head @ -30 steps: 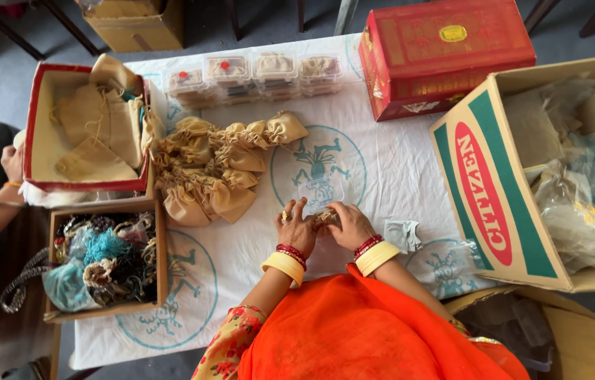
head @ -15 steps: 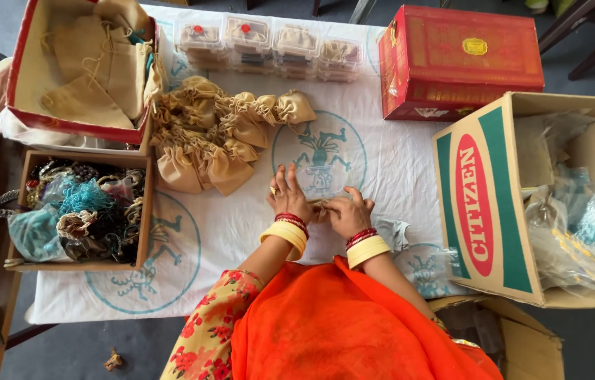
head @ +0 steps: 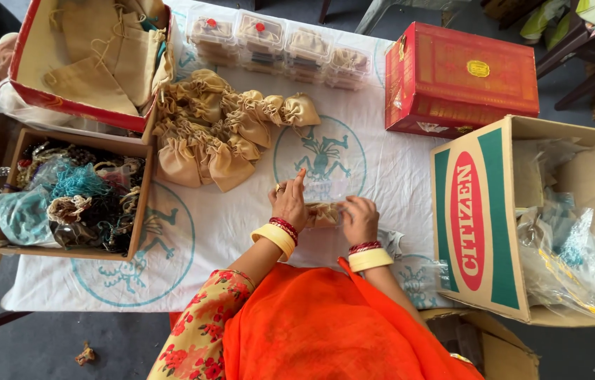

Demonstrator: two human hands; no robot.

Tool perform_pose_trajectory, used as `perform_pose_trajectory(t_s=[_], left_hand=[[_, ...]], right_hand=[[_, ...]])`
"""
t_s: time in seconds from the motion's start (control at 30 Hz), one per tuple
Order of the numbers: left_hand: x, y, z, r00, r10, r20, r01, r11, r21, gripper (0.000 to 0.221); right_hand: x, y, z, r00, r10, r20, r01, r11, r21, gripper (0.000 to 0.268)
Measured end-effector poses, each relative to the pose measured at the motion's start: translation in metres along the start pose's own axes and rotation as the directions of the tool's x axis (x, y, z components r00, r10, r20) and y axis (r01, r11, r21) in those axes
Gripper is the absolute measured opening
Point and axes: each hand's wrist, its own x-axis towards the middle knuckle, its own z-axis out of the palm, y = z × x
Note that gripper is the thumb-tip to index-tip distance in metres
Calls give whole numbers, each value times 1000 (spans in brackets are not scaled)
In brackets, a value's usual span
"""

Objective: Organizing, examining, and placing jewelry items and accessories into small plastic containers and bags.

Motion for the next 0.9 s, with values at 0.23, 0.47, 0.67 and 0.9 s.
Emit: perform_pose_trajectory(t_s=[0.23, 0.47, 0.67, 0.9], left_hand=[[-4, 3, -10, 992, 124, -24, -119, 982, 149, 83], [-8, 0, -9, 971, 236, -30, -231, 965, 123, 48], [-10, -13, -30, 954, 273, 120, -270, 962, -46, 61], [-17, -24, -51, 894, 362, 266, -342, 932, -120, 73]], right_hand=[[-21, -13, -4, 997, -40, -63, 32, 993, -116, 22], [16, -19, -41, 987, 157, 14, -142, 846, 515, 57], [5, -9, -32, 918, -242, 313, 202, 967, 155, 44], [-19, -12, -24, 893, -269, 361, 229, 962, 149, 59]])
